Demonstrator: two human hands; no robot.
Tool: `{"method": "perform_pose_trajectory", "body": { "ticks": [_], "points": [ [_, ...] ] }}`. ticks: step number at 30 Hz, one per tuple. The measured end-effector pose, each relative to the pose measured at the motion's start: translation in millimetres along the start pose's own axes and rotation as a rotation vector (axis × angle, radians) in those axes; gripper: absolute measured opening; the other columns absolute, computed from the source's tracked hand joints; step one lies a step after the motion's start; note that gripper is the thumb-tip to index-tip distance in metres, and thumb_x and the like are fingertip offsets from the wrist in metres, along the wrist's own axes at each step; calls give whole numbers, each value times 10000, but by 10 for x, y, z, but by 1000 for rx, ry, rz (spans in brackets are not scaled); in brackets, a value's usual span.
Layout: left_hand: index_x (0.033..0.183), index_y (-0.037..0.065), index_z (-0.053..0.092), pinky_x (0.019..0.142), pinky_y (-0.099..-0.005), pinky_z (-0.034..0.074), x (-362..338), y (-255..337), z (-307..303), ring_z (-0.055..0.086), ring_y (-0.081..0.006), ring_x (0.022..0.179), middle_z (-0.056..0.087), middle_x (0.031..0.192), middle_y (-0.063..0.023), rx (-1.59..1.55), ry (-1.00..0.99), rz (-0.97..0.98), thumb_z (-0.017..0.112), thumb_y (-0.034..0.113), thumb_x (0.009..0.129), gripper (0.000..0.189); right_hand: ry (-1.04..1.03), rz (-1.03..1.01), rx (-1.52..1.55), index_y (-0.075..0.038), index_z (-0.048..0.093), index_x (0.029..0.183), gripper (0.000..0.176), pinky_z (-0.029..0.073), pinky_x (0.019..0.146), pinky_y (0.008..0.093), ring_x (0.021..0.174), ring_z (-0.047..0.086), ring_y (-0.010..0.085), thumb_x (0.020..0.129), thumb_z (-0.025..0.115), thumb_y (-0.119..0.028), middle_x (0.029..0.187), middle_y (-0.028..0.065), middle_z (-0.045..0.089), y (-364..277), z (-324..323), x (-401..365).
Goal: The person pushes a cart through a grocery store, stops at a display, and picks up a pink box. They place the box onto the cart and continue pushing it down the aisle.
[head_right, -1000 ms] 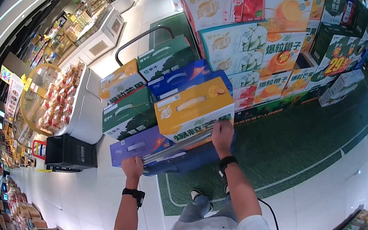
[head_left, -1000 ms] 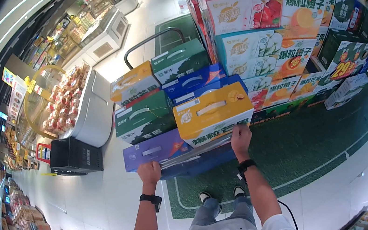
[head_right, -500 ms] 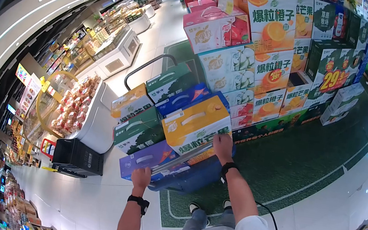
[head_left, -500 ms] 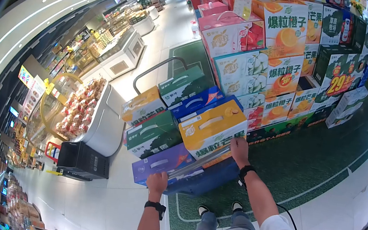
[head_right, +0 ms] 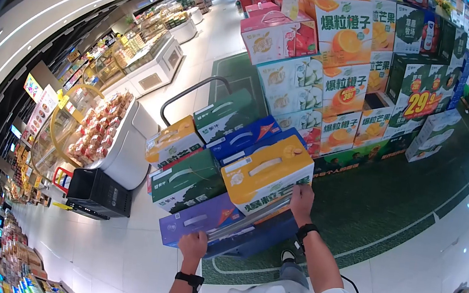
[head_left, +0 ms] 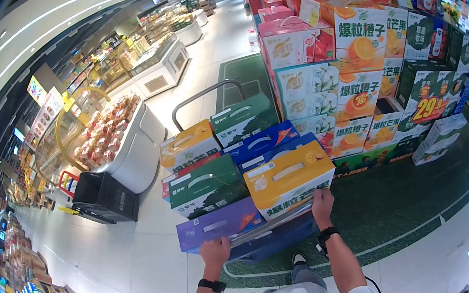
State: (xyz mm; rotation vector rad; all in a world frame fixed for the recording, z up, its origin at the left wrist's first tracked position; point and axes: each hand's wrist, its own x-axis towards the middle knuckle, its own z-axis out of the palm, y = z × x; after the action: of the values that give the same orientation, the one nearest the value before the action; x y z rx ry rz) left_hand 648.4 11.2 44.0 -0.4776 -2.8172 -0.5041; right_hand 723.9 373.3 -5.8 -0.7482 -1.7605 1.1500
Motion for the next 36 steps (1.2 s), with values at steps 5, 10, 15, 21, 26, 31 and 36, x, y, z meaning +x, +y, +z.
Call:
{"method": "perform_pose_trajectory", "body": {
  "ticks": [5, 10, 15, 21, 26, 31, 36],
  "points": [
    [622, 37, 717, 591, -550, 528, -301, 229, -124, 626, -461, 551, 636, 600, -233, -48, -9, -41, 540, 323, 853, 407, 55, -4, 46, 50, 576, 742, 273, 433, 648, 420, 672, 570, 341, 898, 528, -169, 693, 191, 578, 41, -261, -98],
    [621, 23, 705, 594, -560, 514, -637, 439, -264, 621, -465, 553, 622, 595, -246, -114, -32, -81, 545, 306, 853, 399, 21, -54, 69, 47, 558, 736, 308, 399, 597, 372, 624, 538, 224, 924, 483, -186, 663, 142, 568, 43, -617, -204],
    [608, 49, 718, 549, -520, 529, -884, 574, -290, 634, -418, 506, 625, 560, -214, -60, -15, -90, 538, 305, 852, 396, 13, 91, 114, 65, 563, 715, 346, 422, 631, 371, 618, 545, 245, 932, 460, -182, 657, 143, 575, 177, -816, -256],
    [569, 54, 683, 485, -481, 513, -1194, 635, -265, 616, -393, 467, 605, 527, -192, -64, 39, -99, 566, 282, 829, 365, -5, 84, 176, 11, 507, 672, 381, 346, 603, 329, 634, 425, 140, 963, 457, -230, 630, 41, 492, 248, -976, -373],
    [551, 59, 662, 471, -484, 499, -1479, 739, -137, 597, -386, 453, 594, 514, -168, -60, 103, -141, 579, 256, 815, 340, -99, 76, 289, 24, 501, 703, 346, 379, 611, 348, 633, 476, 185, 961, 440, -198, 650, 82, 497, 270, -1111, -382],
    [535, 70, 646, 464, -482, 485, -1660, 983, -351, 590, -371, 451, 598, 516, -147, -1, 113, -208, 585, 237, 807, 325, -162, 116, 296, 1, 487, 724, 339, 358, 610, 338, 648, 444, 166, 973, 444, -226, 669, 51, 476, 136, -1199, -358],
    [538, 74, 649, 460, -477, 474, -1865, 1105, -221, 594, -356, 451, 602, 520, -138, 16, 126, -255, 589, 237, 806, 319, -243, 121, 334, 2, 485, 716, 351, 356, 607, 349, 643, 440, 173, 974, 437, -231, 660, 54, 465, 164, -1146, -207]
  ]
}}
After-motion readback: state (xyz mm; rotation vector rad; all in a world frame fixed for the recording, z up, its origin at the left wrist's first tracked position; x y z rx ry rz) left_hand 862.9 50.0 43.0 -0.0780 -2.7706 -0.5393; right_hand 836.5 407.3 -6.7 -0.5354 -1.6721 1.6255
